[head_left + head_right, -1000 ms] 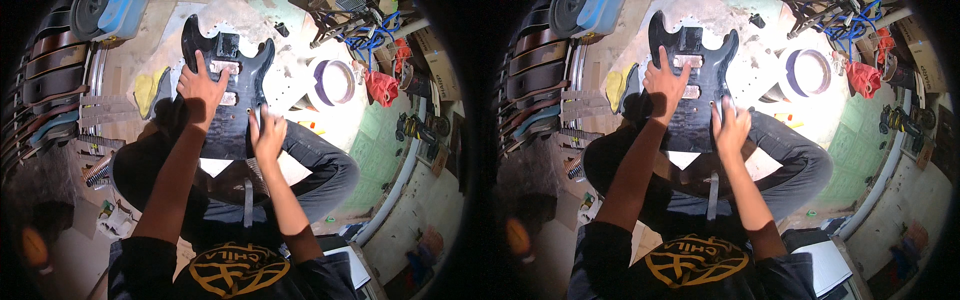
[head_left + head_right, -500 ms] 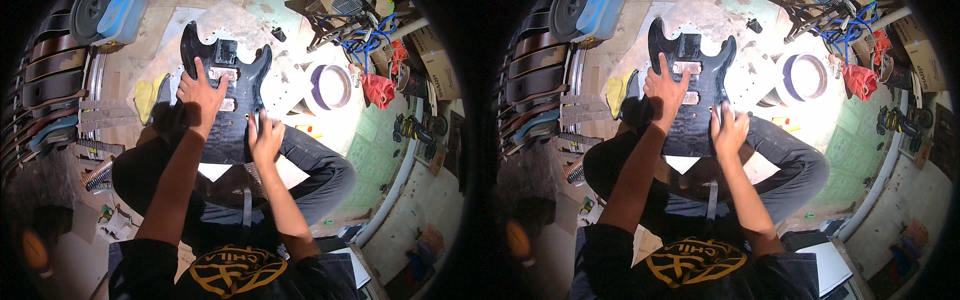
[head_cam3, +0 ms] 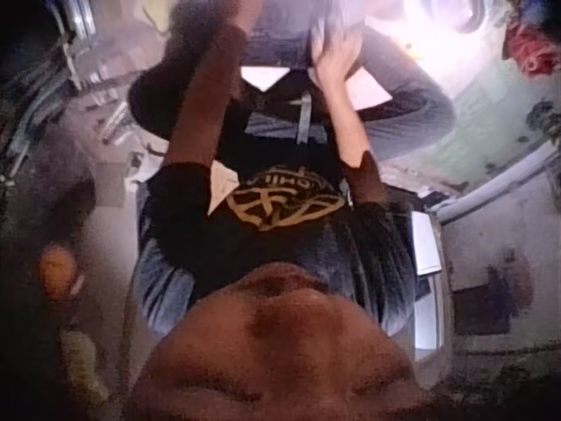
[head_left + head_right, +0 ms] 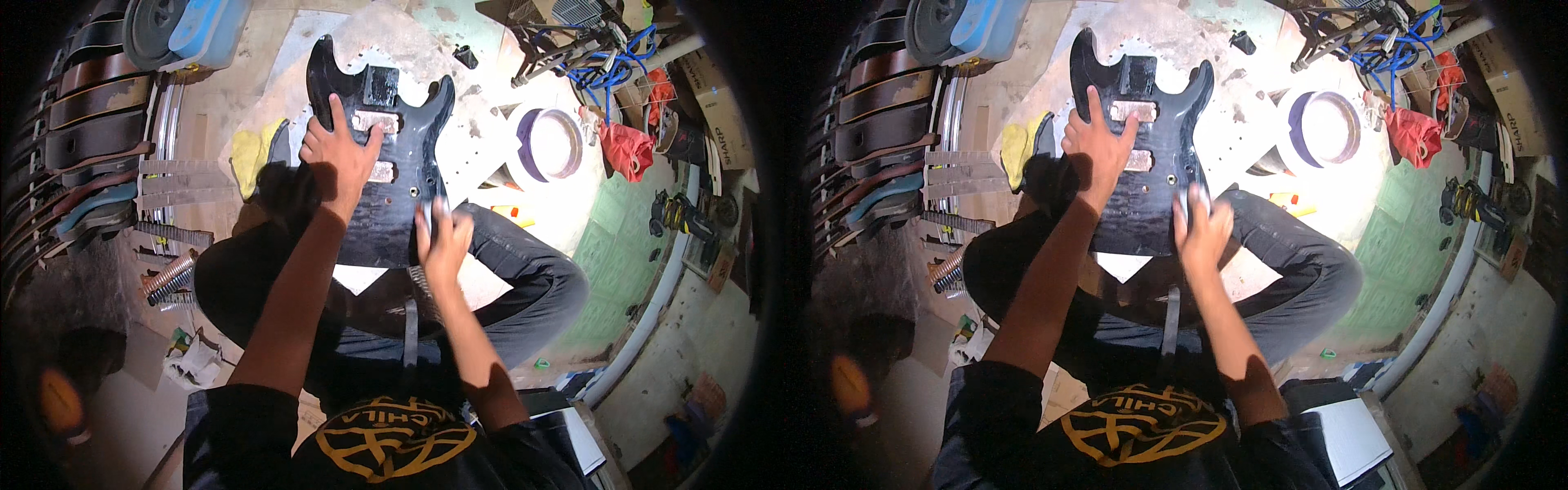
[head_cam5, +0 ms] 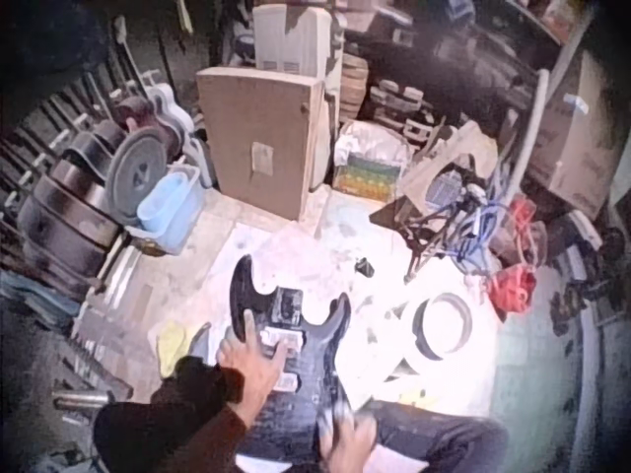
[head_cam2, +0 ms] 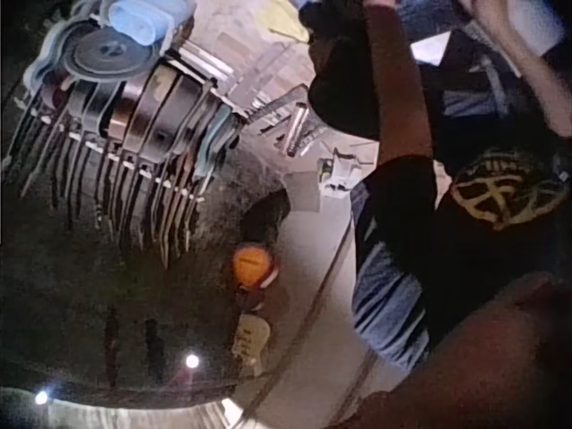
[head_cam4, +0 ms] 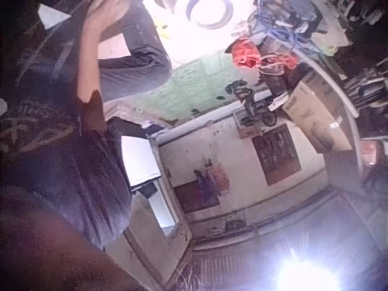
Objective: The person sands the surface of a black guitar body using a sanding block and a cloth, then wipes the surface after dipping the tools into a container.
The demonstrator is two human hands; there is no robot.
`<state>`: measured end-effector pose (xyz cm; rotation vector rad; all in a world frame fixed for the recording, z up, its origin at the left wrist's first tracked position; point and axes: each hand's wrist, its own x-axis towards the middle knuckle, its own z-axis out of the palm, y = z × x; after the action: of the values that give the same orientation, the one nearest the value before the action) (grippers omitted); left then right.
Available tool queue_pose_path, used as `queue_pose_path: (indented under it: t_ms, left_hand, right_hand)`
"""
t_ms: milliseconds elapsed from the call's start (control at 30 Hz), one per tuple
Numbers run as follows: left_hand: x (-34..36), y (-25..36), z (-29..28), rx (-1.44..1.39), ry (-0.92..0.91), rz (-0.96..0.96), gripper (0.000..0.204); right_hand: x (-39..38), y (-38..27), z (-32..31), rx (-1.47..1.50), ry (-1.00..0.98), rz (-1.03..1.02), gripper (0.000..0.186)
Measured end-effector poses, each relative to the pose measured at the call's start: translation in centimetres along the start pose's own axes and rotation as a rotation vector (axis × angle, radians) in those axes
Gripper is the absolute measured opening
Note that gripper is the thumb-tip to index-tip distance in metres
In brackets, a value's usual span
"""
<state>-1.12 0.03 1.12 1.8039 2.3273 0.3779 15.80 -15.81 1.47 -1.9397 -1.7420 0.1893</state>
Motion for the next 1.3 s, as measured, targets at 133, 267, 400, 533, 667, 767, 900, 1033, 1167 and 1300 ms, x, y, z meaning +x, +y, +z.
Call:
queue_pose_path:
  t_ms: [133,267,400,533,667,767,900,1033,1167,1300]
  left_hand:
    - [0.2,0.7,0.2,0.0,0.031,0.014,0.092]
    - [-0.4,-0.1,0.9,0.028,0.051,0.033,0.091]
    - [0.1,-0.2,0.9,0.053,0.112,0.03,0.091]
    - [0.0,0.6,1.4,0.022,0.088,0.05,0.091]
    - [0.0,-0.5,0.7,0.021,0.06,0.016,0.09]
    - [0.2,0.6,0.5,0.03,0.071,0.031,0.09]
    - [-0.2,0.9,0.8,-0.009,0.044,0.033,0.089]
    - [0.2,-0.2,0.4,0.019,0.066,0.018,0.09]
    - [0.1,1.4,0.5,-0.001,0.057,0.039,0.09]
    - [-0.2,-0.2,0.9,0.004,0.036,0.023,0.092]
  right_hand:
    - [2.0,-0.3,0.7,-0.029,0.088,0.01,0.047]
    - [4.3,-1.1,1.0,-0.035,0.049,0.037,0.047]
    - [-0.9,-0.4,-0.5,-0.001,0.039,-0.006,0.049]
    - [7.3,-1.5,1.9,-0.039,0.094,0.095,0.047]
    - [-1.2,-0.4,0.7,0.076,0.071,0.007,0.049]
    - [1.1,-0.6,1.1,-0.045,0.086,0.062,0.047]
    - [7.0,-1.3,1.4,-0.05,0.097,0.039,0.045]
    - [-1.3,-0.9,-0.5,0.051,0.011,0.029,0.049]
    - [8.2,-1.0,2.7,-0.085,0.148,0.055,0.045]
    - [4.1,-0.8,2.0,0.079,0.087,-0.025,0.049]
